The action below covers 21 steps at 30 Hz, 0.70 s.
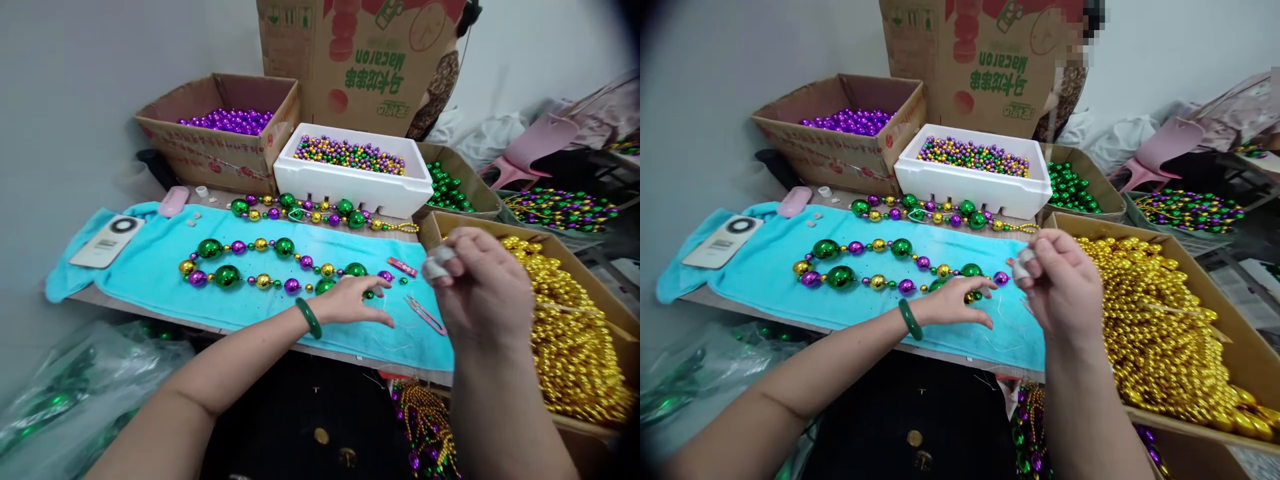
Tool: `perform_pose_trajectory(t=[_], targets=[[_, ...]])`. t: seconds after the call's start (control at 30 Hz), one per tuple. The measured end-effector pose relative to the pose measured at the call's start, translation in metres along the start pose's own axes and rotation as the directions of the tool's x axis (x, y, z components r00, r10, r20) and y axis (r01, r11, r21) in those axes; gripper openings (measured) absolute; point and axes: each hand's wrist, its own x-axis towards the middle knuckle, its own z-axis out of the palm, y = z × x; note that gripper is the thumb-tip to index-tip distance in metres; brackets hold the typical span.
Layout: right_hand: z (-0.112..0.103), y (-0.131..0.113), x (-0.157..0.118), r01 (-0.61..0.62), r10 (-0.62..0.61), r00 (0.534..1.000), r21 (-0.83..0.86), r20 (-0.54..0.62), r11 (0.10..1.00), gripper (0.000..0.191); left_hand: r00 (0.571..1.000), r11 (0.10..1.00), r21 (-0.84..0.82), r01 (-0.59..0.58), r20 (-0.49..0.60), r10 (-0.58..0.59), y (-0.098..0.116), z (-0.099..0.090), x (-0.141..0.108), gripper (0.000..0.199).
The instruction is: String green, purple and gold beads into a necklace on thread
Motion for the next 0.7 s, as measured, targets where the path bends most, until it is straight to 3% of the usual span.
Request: perform_pose_trajectory(t=[0.13, 0.27, 0.37, 0.43, 0.57, 0.63, 0.7], targets=[[-0.003, -0.028, 0.003, 0.077, -0.073, 0.991, 0.033, -0.11, 0.996, 0.009, 0.996, 0.962, 0.266, 0.056, 0.045, -0.071, -0.014, 0.001, -0.015, 0.052], [-0.019, -0.03, 0.008, 0.086, -0.067, 0.973, 0.074, -0.223, 0.994, 0.007, 0.994, 0.854, 0.511, 0.1, -0.018, -0.106, -0.028, -0.015, -0.036, 0.051], [-0.041, -0.008, 0.01, 0.049, -0.024, 0.961, 0.085, -0.274, 0.995, 0.008, 0.984, 0.707, 0.685, 0.179, -0.108, -0.144, -0.038, -0.039, -0.059, 0.033], [-0.054, 0.014, 0.008, -0.017, 0.04, 0.957, 0.083, -0.286, 0.996, 0.012, 0.977, 0.561, 0.801, 0.21, -0.152, -0.148, -0.044, -0.061, -0.075, 0.019], [-0.063, 0.068, -0.006, -0.244, 0.252, 0.937, 0.062, -0.242, 0.968, 0.023, 0.986, 0.247, 0.955, 0.162, -0.165, -0.009, -0.055, -0.109, -0.106, 0.015], [-0.061, 0.09, -0.015, -0.335, 0.333, 0.913, 0.035, -0.235, 0.942, 0.028, 0.99, 0.151, 0.98, 0.129, -0.137, 0.044, -0.061, -0.127, -0.118, 0.016], [-0.058, 0.106, -0.022, -0.399, 0.387, 0.886, 0.004, -0.254, 0.917, 0.032, 0.995, 0.117, 0.989, 0.087, -0.093, 0.046, -0.067, -0.137, -0.129, 0.016]])
